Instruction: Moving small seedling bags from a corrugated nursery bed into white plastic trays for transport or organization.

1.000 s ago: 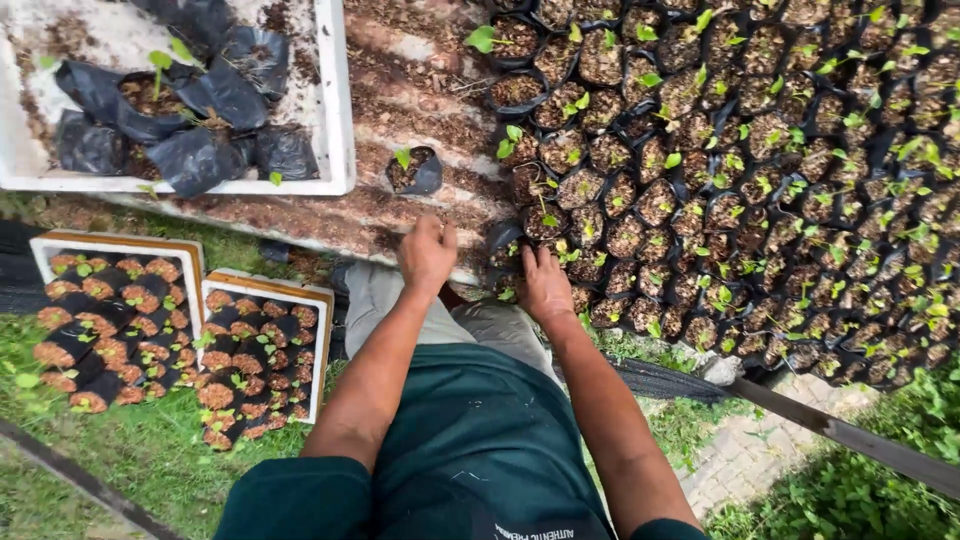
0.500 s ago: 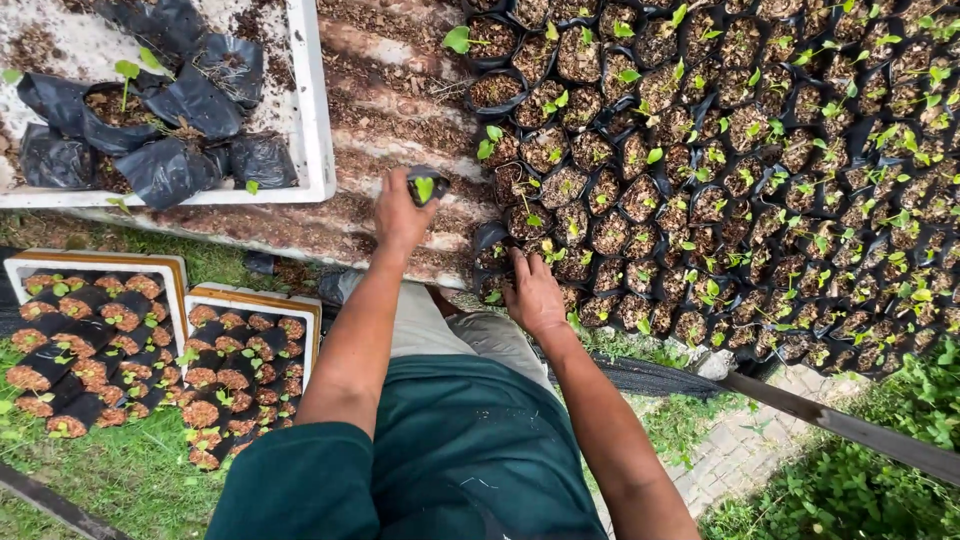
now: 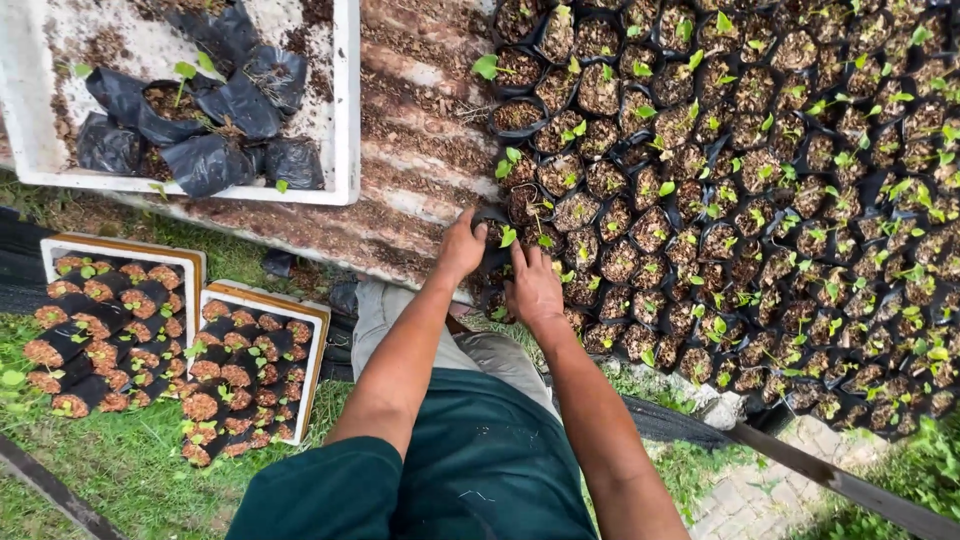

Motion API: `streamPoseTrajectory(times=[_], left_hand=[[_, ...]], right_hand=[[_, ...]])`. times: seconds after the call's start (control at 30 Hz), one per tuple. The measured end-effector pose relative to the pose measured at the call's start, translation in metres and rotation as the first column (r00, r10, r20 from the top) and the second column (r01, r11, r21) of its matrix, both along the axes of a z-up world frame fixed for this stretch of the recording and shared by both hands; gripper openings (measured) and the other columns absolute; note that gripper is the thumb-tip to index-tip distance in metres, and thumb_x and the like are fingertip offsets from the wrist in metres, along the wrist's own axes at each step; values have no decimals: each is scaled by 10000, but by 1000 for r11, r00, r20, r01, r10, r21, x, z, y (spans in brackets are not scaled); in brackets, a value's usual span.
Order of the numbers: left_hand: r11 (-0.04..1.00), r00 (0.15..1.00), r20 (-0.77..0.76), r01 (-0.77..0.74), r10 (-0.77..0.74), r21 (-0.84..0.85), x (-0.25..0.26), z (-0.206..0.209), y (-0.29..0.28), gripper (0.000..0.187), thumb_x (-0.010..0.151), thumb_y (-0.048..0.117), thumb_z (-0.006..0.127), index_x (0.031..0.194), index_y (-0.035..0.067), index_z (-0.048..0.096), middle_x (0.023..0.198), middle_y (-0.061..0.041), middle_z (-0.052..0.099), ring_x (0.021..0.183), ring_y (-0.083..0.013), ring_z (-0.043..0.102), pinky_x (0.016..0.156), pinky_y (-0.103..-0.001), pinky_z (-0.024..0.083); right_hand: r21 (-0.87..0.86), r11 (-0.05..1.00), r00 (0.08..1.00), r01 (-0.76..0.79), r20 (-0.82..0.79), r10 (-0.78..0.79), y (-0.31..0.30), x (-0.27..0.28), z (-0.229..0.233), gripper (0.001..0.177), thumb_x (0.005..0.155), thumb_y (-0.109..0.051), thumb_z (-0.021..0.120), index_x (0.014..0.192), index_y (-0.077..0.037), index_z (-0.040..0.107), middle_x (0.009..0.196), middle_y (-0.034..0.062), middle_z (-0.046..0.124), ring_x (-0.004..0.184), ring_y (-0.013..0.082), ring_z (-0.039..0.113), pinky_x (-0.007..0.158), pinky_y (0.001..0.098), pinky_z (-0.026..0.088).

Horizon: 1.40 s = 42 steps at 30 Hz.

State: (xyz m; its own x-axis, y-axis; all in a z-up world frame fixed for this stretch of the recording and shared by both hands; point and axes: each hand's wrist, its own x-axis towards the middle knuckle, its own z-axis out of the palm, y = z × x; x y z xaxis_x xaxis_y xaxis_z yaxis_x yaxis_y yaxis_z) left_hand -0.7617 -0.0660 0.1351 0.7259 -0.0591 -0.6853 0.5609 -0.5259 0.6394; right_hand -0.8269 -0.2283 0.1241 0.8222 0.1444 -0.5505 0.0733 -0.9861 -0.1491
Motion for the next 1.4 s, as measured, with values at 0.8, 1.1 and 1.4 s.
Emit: streamPoseTrajectory(times=[0.8, 1.1, 1.4], left_hand=[[527, 458, 452, -849, 766, -34, -8, 22, 246, 457, 1114, 221, 506, 1459, 81, 241, 1117, -224, 620, 986, -375, 712, 809, -566, 587], [580, 558, 390, -812, 732, 74, 11, -76, 338, 320, 1110, 323, 512, 1327, 125, 385, 1058, -231, 660, 951, -410, 686, 768, -557, 522], [947, 720, 673, -308, 170, 91, 1, 37, 310, 168, 1048, 177, 662, 1097, 108, 517, 1318, -266, 480, 1108, -600, 582, 808, -616, 578]], right_hand=[[172, 974, 982, 145, 96, -163, 0, -22, 12, 825, 848, -312, 707, 1574, -128, 361, 1240, 165, 463, 1173, 426, 534, 987, 529, 508], [226, 916, 929, 330, 93, -358, 35, -51, 50, 710, 879, -324, 710, 1524, -180, 450, 1208, 150, 511, 1161, 413, 595, 956, 519, 540], [139, 844, 852, 518, 8, -524, 68, -66, 77, 625, 921, -349, 693, 1494, -201, 492, 1226, 126, 533, 1144, 359, 630, 904, 500, 581]])
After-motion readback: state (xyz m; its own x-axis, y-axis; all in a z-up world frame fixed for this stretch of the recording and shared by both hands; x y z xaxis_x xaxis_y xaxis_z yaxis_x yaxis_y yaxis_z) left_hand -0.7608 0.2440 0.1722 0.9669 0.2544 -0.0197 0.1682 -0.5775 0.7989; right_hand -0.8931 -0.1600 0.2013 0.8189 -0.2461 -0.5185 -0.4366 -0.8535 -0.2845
